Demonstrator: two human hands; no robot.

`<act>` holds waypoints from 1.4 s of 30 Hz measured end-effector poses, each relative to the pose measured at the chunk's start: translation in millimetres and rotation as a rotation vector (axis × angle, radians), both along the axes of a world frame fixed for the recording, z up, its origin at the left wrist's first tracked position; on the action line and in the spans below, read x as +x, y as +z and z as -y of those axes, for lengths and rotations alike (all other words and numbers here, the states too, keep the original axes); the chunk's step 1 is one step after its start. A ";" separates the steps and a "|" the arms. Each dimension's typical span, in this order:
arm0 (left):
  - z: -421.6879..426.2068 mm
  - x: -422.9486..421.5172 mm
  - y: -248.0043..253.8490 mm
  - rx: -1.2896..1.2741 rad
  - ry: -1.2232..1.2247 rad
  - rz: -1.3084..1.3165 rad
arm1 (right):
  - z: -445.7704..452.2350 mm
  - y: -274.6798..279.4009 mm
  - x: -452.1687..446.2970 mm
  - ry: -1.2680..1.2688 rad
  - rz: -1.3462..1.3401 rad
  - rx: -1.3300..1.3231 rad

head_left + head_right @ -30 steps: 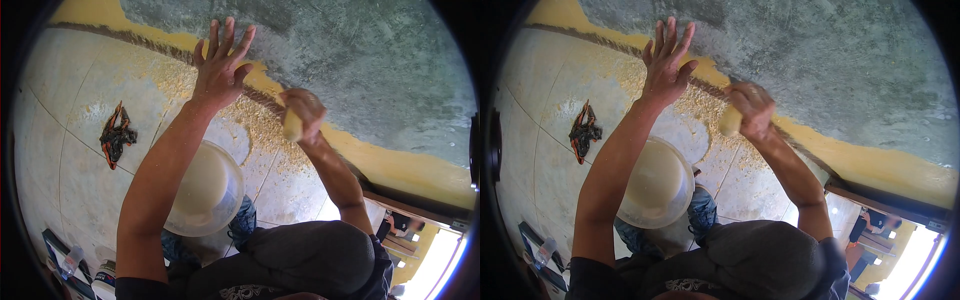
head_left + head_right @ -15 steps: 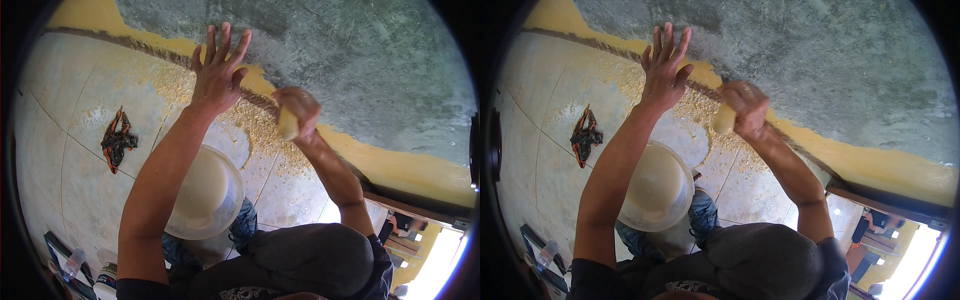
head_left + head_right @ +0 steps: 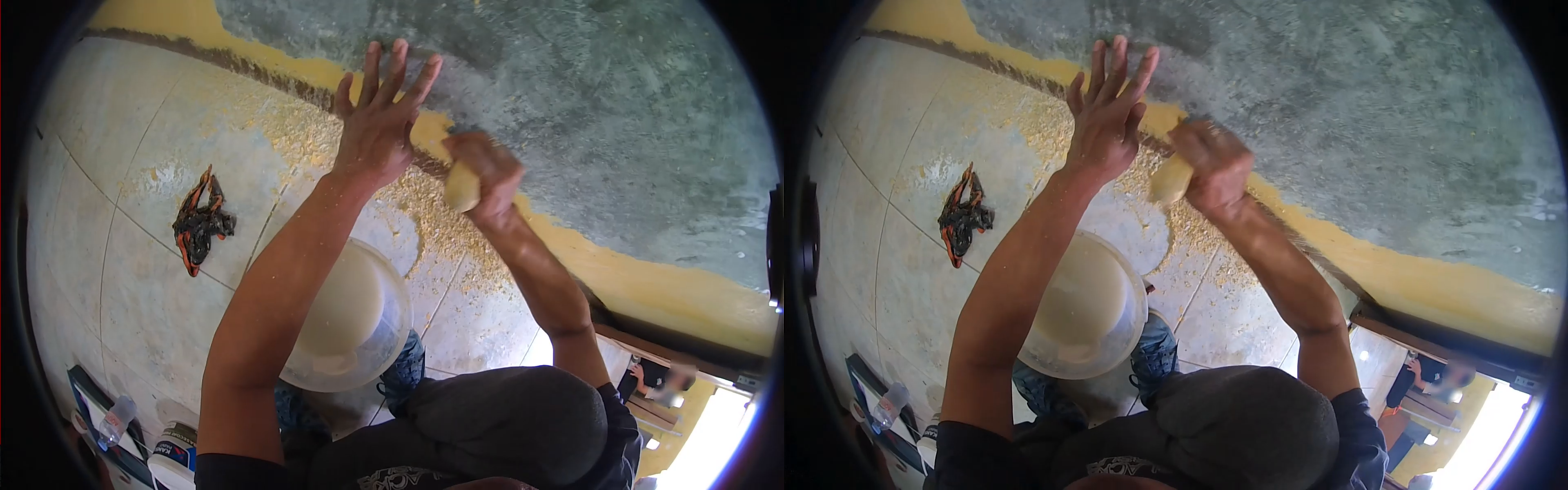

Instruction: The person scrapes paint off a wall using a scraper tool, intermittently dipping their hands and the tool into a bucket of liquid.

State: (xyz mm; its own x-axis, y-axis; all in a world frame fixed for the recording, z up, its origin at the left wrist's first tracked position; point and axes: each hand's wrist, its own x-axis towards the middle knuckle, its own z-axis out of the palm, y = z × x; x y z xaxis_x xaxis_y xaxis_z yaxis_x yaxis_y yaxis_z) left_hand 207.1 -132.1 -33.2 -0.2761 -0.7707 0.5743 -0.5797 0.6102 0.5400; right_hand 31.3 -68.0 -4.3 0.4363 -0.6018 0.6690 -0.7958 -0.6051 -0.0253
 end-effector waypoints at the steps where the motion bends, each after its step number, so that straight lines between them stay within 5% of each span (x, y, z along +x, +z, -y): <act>1: -0.2 -0.2 0.2 -0.003 -0.007 -0.017 | -0.7 9.2 2.6 -0.020 0.032 -0.013; 16: -1.9 1.0 -3.0 0.025 -0.022 -0.056 | 10.0 10.1 8.8 -0.026 0.161 0.037; 18: -0.9 0.5 -3.7 0.019 -0.008 -0.085 | 5.1 -3.5 11.8 -0.118 -0.132 0.091; 22: 1.3 5.0 -3.3 0.024 -0.007 -0.045 | 2.0 27.7 11.2 -0.042 0.174 0.020; 26: 0.1 2.5 1.8 0.042 -0.005 -0.093 | 8.1 16.9 13.4 -0.001 -0.093 -0.004; 42: 2.4 2.5 -5.1 0.029 -0.003 -0.076 | 18.9 20.4 10.8 0.042 0.052 -0.020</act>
